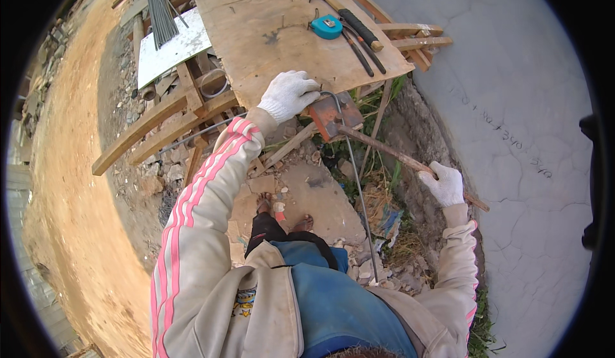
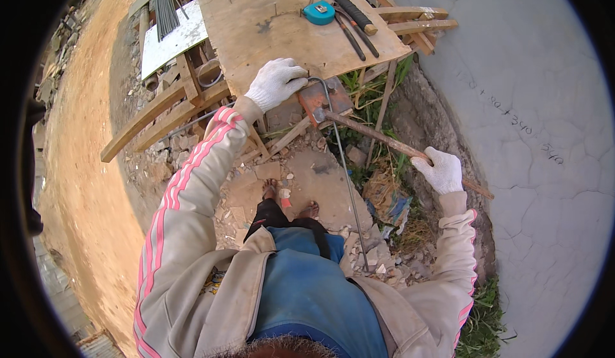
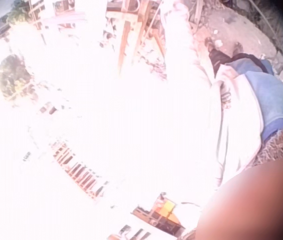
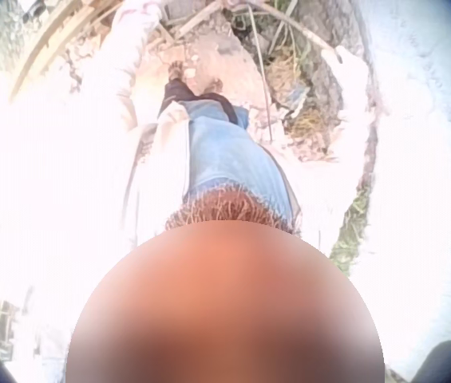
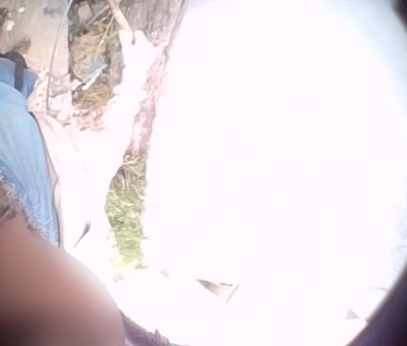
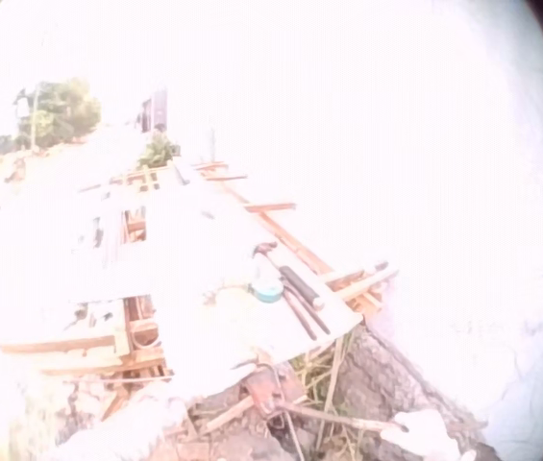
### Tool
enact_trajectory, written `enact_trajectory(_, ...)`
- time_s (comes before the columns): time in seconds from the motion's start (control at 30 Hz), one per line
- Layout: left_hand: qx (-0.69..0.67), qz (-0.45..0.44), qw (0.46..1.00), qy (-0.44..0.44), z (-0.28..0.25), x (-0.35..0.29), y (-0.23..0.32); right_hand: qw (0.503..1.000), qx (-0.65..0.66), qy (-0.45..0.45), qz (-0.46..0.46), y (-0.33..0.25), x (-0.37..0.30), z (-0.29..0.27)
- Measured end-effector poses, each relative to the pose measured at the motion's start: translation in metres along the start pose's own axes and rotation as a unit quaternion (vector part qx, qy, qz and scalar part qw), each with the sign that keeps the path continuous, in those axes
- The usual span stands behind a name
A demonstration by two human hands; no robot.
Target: The person bends metal rods into U-shapes using a hammer and a metal block on a wooden workbench. They repeatedly position each rod, strike it to form a bend, and place the finished pieces on the bench.
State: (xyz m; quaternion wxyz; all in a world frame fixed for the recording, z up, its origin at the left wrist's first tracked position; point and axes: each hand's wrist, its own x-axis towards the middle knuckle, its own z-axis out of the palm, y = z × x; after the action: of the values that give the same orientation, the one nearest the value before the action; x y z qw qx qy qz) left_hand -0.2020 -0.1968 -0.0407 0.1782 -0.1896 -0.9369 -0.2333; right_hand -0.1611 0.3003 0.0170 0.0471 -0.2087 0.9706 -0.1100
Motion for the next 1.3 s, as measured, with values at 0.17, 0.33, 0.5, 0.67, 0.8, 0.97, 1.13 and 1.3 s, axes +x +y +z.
enact_trajectory(0.17, 0.005, 0.006, 1.000, 0.000, 0.000, 0.001, 0.000, 1.000, 0.009, 0.012, 0.023, -0.009, -0.012, 0.007)
enact_trajectory(0.33, -0.001, 0.004, 1.000, 0.001, -0.001, 0.000, -0.001, 0.999, -0.002, 0.036, 0.018, -0.013, -0.018, 0.004)
enact_trajectory(0.5, -0.007, 0.014, 1.000, 0.007, 0.001, 0.001, -0.005, 0.997, -0.013, -0.043, 0.060, 0.018, -0.041, -0.023)
enact_trajectory(0.67, -0.008, 0.013, 1.000, -0.006, 0.002, 0.002, -0.007, 0.989, -0.008, -0.065, 0.131, 0.051, -0.072, -0.031)
enact_trajectory(0.8, -0.010, 0.014, 1.000, -0.007, 0.000, 0.002, -0.006, 0.990, -0.024, -0.009, 0.139, 0.047, -0.081, -0.014)
enact_trajectory(0.97, -0.021, 0.020, 1.000, -0.003, 0.001, 0.002, -0.007, 0.986, -0.092, 0.052, 0.131, 0.038, -0.088, -0.015)
enact_trajectory(1.13, -0.025, 0.013, 1.000, -0.007, 0.003, 0.000, -0.009, 0.979, -0.110, 0.082, 0.149, 0.021, -0.101, -0.012)
enact_trajectory(1.3, -0.036, 0.025, 0.999, 0.018, 0.007, 0.000, -0.014, 0.969, -0.118, 0.101, 0.193, -0.019, -0.132, -0.006)
